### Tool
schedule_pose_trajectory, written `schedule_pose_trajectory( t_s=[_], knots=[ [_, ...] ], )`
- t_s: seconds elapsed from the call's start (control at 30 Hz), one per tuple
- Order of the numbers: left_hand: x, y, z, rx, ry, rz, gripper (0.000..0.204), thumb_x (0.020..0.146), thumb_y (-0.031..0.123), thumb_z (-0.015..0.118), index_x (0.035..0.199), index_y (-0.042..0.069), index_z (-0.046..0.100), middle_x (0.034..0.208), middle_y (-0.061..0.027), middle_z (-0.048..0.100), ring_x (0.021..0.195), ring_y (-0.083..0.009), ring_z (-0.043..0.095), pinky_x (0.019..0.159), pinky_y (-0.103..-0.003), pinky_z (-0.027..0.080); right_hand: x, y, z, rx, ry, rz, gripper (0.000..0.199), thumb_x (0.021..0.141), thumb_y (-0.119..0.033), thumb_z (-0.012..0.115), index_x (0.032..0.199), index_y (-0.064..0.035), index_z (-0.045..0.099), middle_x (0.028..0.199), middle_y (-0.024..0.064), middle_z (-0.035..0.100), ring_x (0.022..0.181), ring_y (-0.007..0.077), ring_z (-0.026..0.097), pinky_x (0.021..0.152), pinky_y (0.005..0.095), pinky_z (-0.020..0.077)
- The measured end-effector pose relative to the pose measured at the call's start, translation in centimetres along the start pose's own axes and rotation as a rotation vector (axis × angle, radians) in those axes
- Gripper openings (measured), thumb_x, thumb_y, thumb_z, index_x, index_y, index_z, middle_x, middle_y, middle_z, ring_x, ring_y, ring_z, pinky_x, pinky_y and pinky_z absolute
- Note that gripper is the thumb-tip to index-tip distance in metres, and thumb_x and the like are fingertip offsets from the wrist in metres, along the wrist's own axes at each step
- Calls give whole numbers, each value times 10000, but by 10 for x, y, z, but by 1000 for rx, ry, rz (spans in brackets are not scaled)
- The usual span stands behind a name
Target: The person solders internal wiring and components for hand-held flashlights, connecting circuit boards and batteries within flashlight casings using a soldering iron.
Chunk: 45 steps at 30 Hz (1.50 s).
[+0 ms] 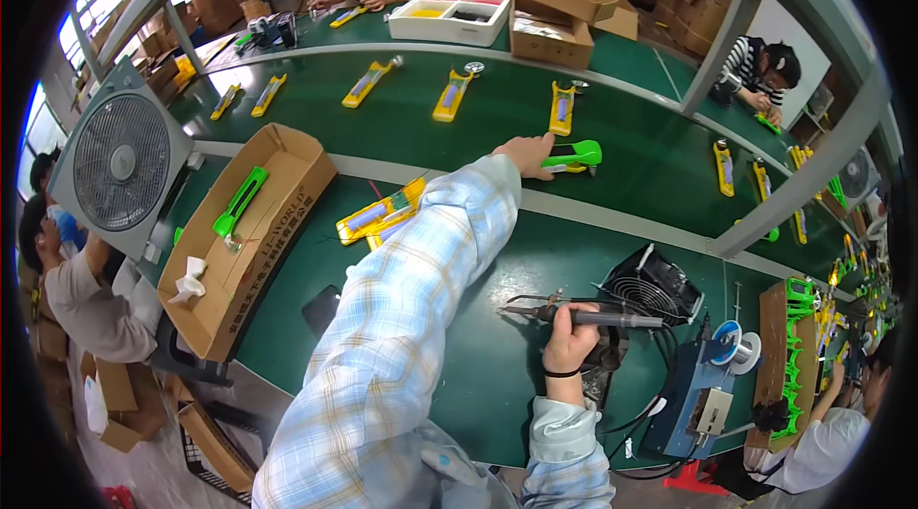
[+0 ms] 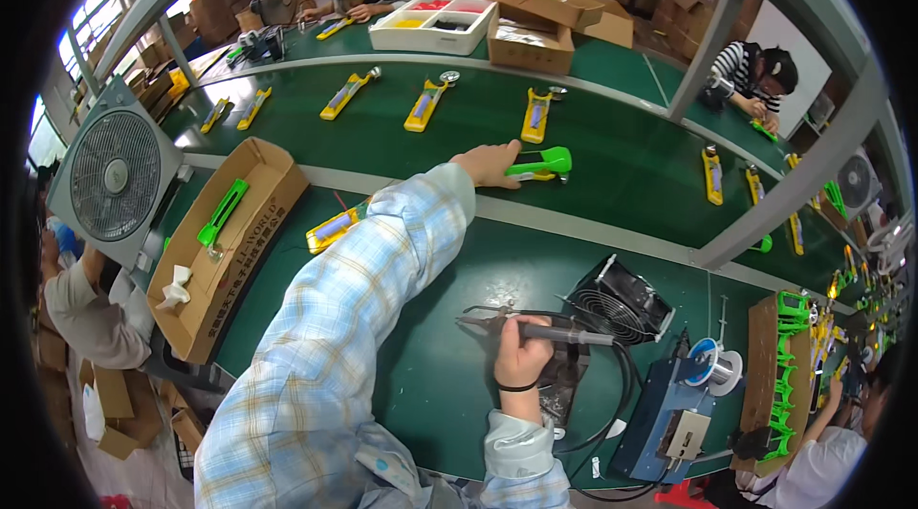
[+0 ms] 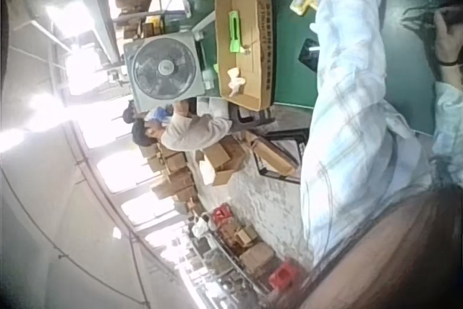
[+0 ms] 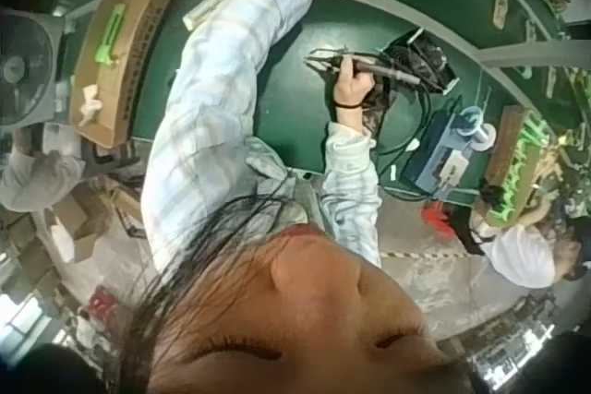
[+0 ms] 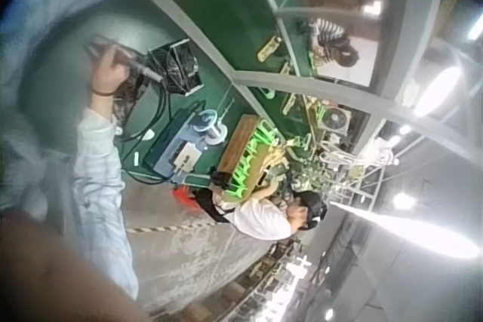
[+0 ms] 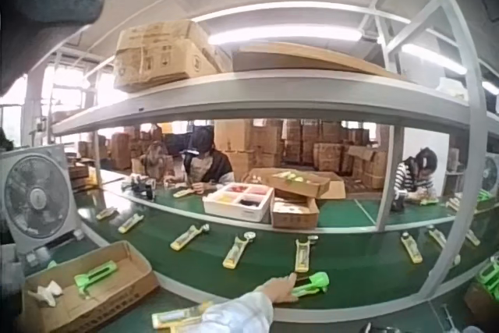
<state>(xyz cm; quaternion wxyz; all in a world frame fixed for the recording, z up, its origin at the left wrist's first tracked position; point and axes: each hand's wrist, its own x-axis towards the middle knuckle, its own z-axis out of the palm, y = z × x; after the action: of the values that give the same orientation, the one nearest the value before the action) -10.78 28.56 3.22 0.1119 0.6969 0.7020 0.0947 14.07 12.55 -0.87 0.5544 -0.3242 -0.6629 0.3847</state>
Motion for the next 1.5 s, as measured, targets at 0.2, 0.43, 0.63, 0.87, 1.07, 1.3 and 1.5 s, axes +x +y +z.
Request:
schedule_pose_trajectory(
  t_s=[0.2,0.43,0.63,0.87,1.07,1.3,1.5],
  knots=[
    [-93,7,-82,1,326,34,369,740,366,541,850,14,555,810,-148,574,757,-277,559,658,-347,436,5,5,2,-23,46,-49,135,751,-126,524,735,6,501,674,97,495,577,206,496,543,288,396],
    [-258,6,-32,123,398,-240,317,691,333,586,813,41,581,806,-127,556,816,-266,525,689,-374,395,1,1,9,42,39,-39,152,756,-138,508,719,9,497,683,101,498,609,216,492,577,293,398],
    [-240,-22,18,275,486,-190,463,632,290,653,998,44,511,906,-104,504,921,-246,437,809,-371,306,-9,15,3,206,1,105,112,780,-82,480,768,29,470,744,76,468,676,155,454,651,260,382],
    [-247,-7,13,211,543,-190,400,543,240,706,895,100,579,1027,-102,429,997,-274,366,859,-406,271,-12,18,1,236,18,126,90,783,-64,477,788,24,461,765,66,458,696,138,447,663,249,379],
    [-280,40,25,34,468,30,410,509,242,722,884,146,584,987,-79,480,981,-247,421,881,-398,264,-4,-29,-7,405,131,-10,143,731,-136,502,793,-18,452,775,68,445,717,156,463,645,296,408],
    [-299,84,43,-80,276,87,437,576,283,699,954,126,548,835,-25,544,811,-192,515,853,-380,301,9,-35,-12,505,212,-123,227,691,-208,483,774,-8,417,732,87,425,690,172,418,645,275,369],
    [-297,77,40,-716,656,-185,358,654,244,672,935,65,542,926,-60,580,842,-214,534,868,-380,318,-4,-29,-10,442,235,-51,218,696,-193,489,795,-13,415,740,81,427,695,168,421,647,271,365]
  ],
)
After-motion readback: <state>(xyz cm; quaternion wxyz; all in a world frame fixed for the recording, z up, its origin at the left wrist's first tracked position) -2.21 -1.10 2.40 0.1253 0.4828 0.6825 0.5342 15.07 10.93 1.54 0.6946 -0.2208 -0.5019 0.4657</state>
